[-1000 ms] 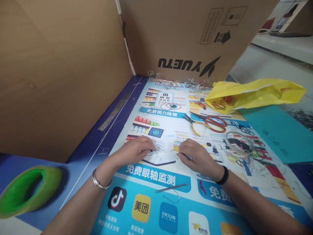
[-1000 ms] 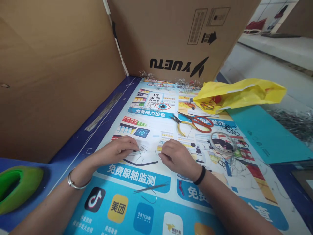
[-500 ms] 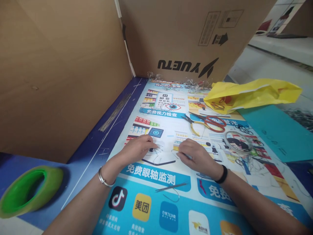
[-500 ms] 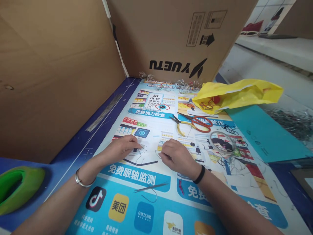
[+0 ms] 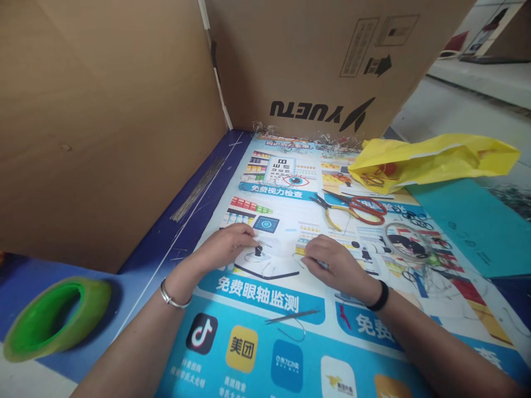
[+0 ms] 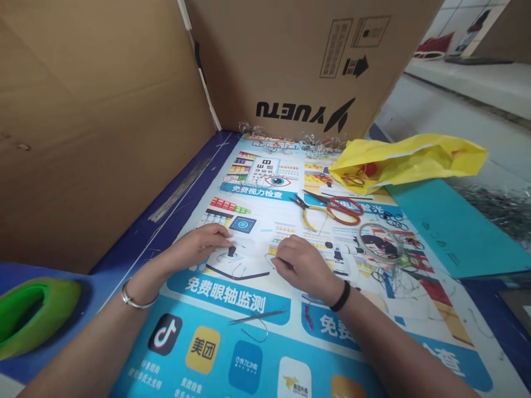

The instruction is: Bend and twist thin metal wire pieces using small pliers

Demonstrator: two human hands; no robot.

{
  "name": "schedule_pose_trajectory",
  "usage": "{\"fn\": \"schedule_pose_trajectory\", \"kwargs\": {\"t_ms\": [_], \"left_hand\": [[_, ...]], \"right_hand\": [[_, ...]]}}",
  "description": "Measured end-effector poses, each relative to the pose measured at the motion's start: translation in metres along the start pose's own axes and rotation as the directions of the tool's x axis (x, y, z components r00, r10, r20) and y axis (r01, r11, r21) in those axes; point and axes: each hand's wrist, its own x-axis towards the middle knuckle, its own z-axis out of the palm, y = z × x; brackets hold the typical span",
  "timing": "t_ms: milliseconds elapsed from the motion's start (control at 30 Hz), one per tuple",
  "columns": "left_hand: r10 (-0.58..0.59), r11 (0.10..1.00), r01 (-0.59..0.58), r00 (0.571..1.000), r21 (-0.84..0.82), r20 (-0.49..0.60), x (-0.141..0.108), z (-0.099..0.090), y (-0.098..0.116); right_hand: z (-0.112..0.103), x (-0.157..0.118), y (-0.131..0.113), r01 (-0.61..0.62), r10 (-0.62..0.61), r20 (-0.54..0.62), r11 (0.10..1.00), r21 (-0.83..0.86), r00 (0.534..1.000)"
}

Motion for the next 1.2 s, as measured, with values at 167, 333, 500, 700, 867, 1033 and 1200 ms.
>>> {"fn": "schedule_pose_trajectory", "kwargs": {"t_ms": [167,333,500,700,867,1033,1200], "left_hand": [[0.001,0.999,0.001,0.999,0.034,-0.042,0.000,-0.002,0.010],[0.021,1.000,-0.019,0.990,0.015,-0.142,0.005,0.012,0.042],[0.115,0.993,-0.113,0.991,0.033,-0.064,0.017,0.032,0.067],[0.140,0.989,-0.140,0.990,0.053,0.009,0.033,0.039,0.080],[0.175,0.983,-0.176,0.984,0.045,0.011,0.039,0.041,0.082],[0.186,0.980,-0.188,0.982,0.060,0.038,0.038,0.038,0.079],[0.117,0.993,-0.113,0.983,0.042,-0.141,0.027,0.014,0.057]], "right_hand": [[-0.003,0.001,0.001,-0.103,0.123,-0.087,0.974,0.204,0.989],[-0.008,0.000,0.004,-0.303,0.413,-0.195,0.853,0.424,0.889],[-0.012,0.000,0.007,-0.410,0.595,-0.184,0.715,0.566,0.783],[-0.012,0.001,0.009,-0.406,0.627,-0.164,0.659,0.633,0.762],[-0.011,0.001,0.010,-0.393,0.634,-0.164,0.639,0.661,0.756],[-0.011,0.001,0.011,-0.386,0.612,-0.151,0.651,0.654,0.776],[-0.010,0.000,0.012,-0.405,0.610,-0.127,0.653,0.640,0.783]]}}
